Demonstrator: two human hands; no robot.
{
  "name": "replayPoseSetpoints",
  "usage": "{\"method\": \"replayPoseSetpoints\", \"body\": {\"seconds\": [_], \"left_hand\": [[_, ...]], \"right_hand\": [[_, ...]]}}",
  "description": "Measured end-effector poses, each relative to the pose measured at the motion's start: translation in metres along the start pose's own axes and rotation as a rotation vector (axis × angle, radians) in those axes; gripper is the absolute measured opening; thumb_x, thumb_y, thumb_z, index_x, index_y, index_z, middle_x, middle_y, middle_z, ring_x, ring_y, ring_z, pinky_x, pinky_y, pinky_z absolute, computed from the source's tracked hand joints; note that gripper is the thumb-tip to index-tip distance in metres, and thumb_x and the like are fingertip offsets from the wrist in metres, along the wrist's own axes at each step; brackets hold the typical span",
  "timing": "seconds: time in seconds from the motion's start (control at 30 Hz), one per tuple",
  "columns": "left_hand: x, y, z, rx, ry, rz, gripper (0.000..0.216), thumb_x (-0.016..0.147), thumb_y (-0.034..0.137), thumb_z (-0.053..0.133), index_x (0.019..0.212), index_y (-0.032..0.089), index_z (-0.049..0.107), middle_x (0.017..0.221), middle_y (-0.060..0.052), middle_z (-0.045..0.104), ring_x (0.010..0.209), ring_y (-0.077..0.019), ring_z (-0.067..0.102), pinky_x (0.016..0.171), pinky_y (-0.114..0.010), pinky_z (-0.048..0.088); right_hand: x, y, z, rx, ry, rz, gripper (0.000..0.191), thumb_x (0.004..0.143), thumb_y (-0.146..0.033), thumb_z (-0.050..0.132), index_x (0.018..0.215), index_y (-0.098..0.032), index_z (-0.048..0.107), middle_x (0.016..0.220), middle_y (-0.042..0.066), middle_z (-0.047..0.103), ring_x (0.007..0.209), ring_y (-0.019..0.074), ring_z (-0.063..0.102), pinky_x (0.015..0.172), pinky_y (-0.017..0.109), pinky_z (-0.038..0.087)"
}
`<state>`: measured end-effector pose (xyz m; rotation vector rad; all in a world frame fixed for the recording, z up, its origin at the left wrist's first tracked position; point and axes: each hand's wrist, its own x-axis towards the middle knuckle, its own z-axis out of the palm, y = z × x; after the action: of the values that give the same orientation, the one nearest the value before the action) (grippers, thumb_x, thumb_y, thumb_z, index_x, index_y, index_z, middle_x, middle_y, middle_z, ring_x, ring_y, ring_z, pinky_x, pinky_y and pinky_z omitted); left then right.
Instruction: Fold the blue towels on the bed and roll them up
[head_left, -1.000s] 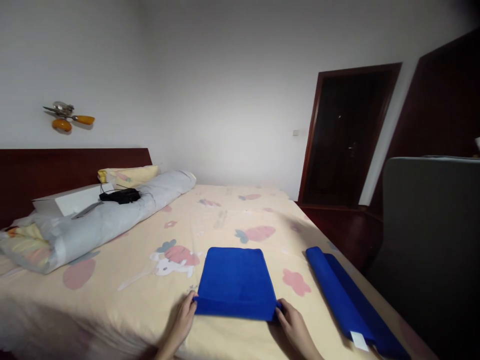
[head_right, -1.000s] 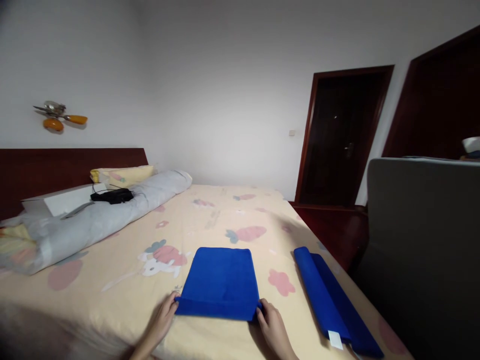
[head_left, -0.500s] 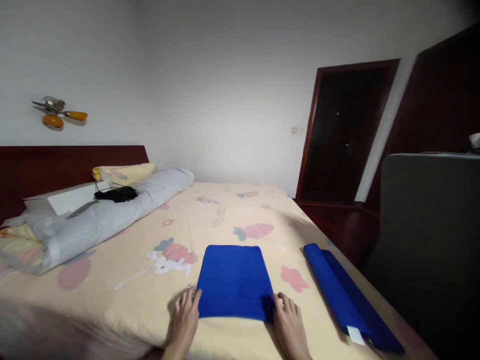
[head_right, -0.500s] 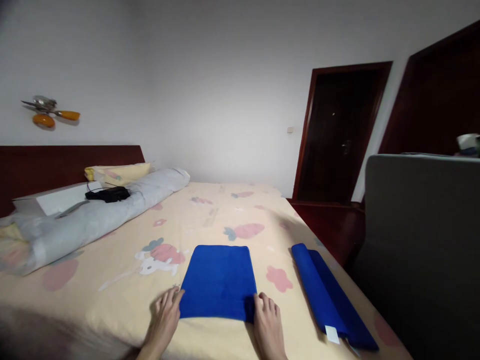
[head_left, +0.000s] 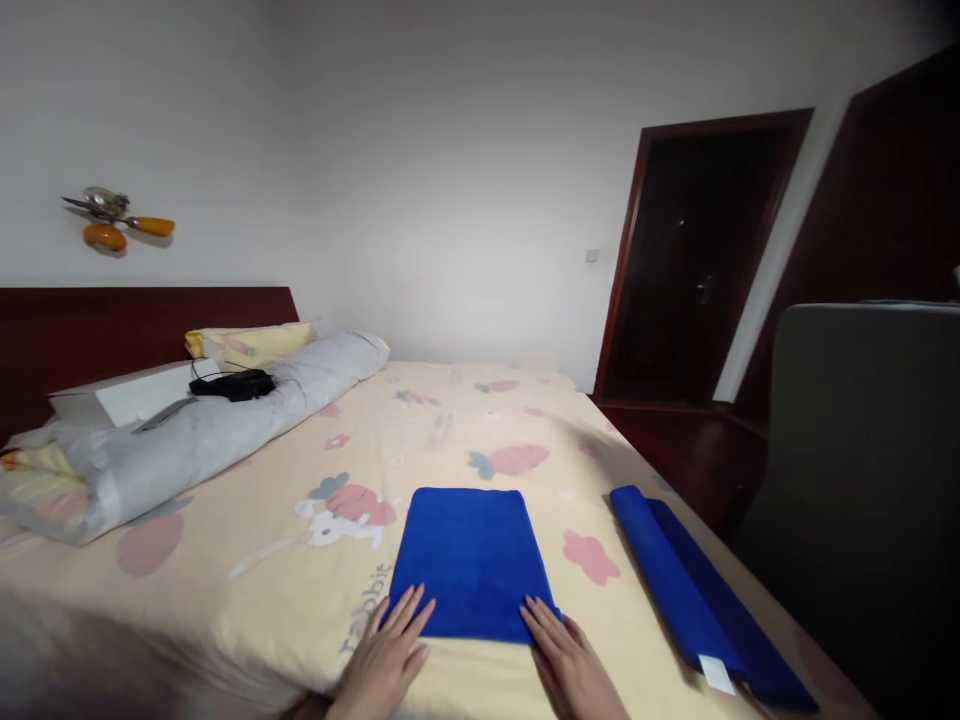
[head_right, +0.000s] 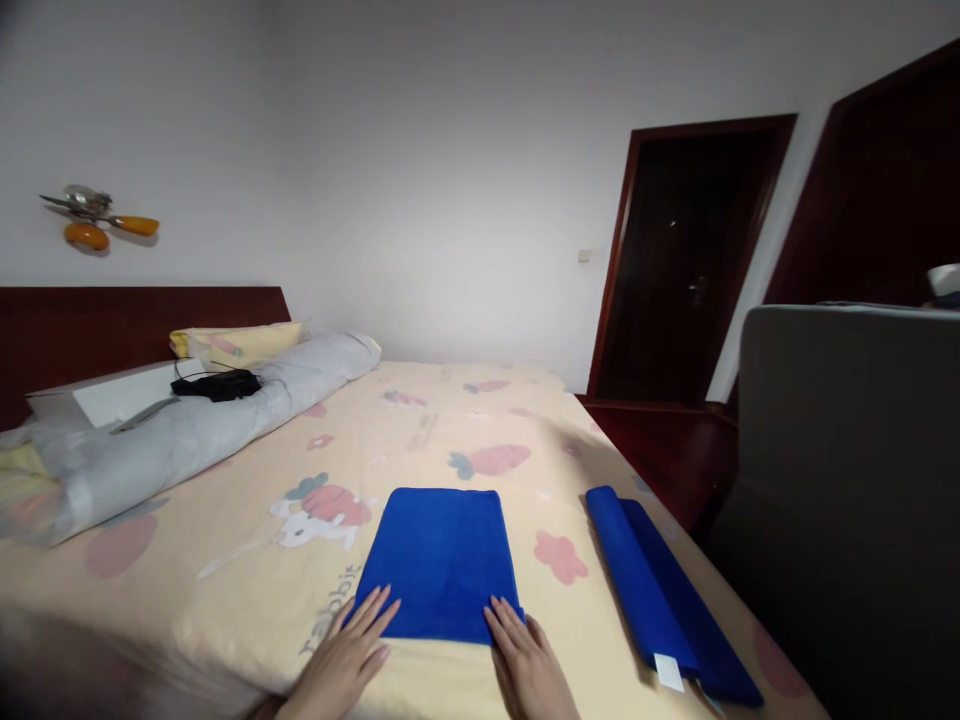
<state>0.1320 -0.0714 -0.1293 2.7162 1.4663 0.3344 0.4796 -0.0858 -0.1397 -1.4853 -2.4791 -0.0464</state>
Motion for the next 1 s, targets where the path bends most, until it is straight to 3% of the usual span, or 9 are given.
{"method": "replayPoseSetpoints", "body": {"seconds": [0.2,0.27,0.4,0.5,0.63,0.73,0.87,1.0], "left_hand": [[-0.006,-0.029,-0.008,0.045,0.009,-0.068,0.057,0.095,0.036,0.046,0.149,0.034,0.031,0.156,-0.005,0.026,0.142,-0.0259,0.031,0.111,-0.051,0.031],[-0.004,-0.029,-0.011,0.108,0.070,-0.051,0.057,0.090,0.023,0.050,0.145,0.033,0.040,0.155,-0.005,0.031,0.139,-0.0262,0.035,0.109,-0.049,0.033],[-0.001,-0.029,-0.016,0.155,0.156,0.046,0.065,0.075,-0.002,0.042,0.131,0.029,0.055,0.132,-0.002,0.058,0.122,-0.0194,0.051,0.103,-0.038,0.040],[-0.001,-0.032,-0.017,0.112,0.239,0.116,0.056,0.077,-0.004,0.040,0.120,0.024,0.062,0.115,-0.004,0.065,0.108,-0.0184,0.058,0.093,-0.034,0.044],[-0.004,-0.037,-0.018,-0.007,0.294,0.126,0.051,0.077,-0.003,0.040,0.112,0.023,0.066,0.103,-0.004,0.068,0.095,-0.0179,0.060,0.084,-0.033,0.046],[-0.001,-0.037,-0.022,-0.149,0.256,0.001,0.041,0.077,0.003,0.044,0.104,0.023,0.067,0.097,-0.004,0.068,0.093,-0.0188,0.061,0.084,-0.032,0.046],[0.018,-0.040,-0.022,-0.399,0.271,-0.325,0.033,0.080,0.010,0.045,0.106,0.021,0.063,0.100,-0.004,0.068,0.091,-0.0163,0.063,0.080,-0.025,0.049],[0.040,-0.043,-0.011,-0.316,0.266,-0.451,0.042,0.077,0.007,0.046,0.116,0.017,0.059,0.106,-0.006,0.067,0.100,-0.0175,0.062,0.089,-0.029,0.047]], "right_hand": [[-0.012,0.022,0.003,-0.049,0.132,0.008,0.048,0.098,-0.029,0.034,0.142,-0.013,0.044,0.143,0.011,0.044,0.131,0.0217,0.046,0.100,0.038,0.046],[-0.007,0.024,0.005,-0.086,0.195,-0.026,0.046,0.095,-0.025,0.040,0.137,-0.011,0.049,0.137,0.013,0.052,0.125,0.0222,0.053,0.094,0.038,0.048],[0.004,0.027,0.004,-0.138,0.278,-0.121,0.037,0.090,-0.021,0.047,0.124,-0.015,0.058,0.131,0.012,0.058,0.118,0.0246,0.058,0.090,0.040,0.045],[0.006,0.026,0.000,-0.053,0.315,-0.087,0.029,0.091,-0.022,0.047,0.116,-0.020,0.061,0.129,0.011,0.059,0.116,0.0238,0.058,0.094,0.041,0.040],[0.004,0.020,-0.008,0.205,0.233,0.034,0.025,0.093,-0.020,0.041,0.106,-0.022,0.062,0.098,0.006,0.065,0.090,0.0184,0.060,0.086,0.037,0.041],[0.008,0.020,-0.015,0.399,0.182,0.143,0.026,0.094,-0.026,0.038,0.105,-0.020,0.061,0.094,0.007,0.064,0.087,0.0206,0.059,0.080,0.035,0.044],[0.026,0.031,-0.017,0.586,0.196,0.195,0.034,0.093,-0.028,0.034,0.114,-0.017,0.058,0.106,0.010,0.064,0.098,0.0232,0.059,0.087,0.037,0.046],[0.049,0.032,-0.009,0.361,0.243,0.310,0.044,0.084,-0.013,0.031,0.115,-0.013,0.062,0.108,0.014,0.064,0.099,0.0265,0.060,0.089,0.042,0.045]]}}
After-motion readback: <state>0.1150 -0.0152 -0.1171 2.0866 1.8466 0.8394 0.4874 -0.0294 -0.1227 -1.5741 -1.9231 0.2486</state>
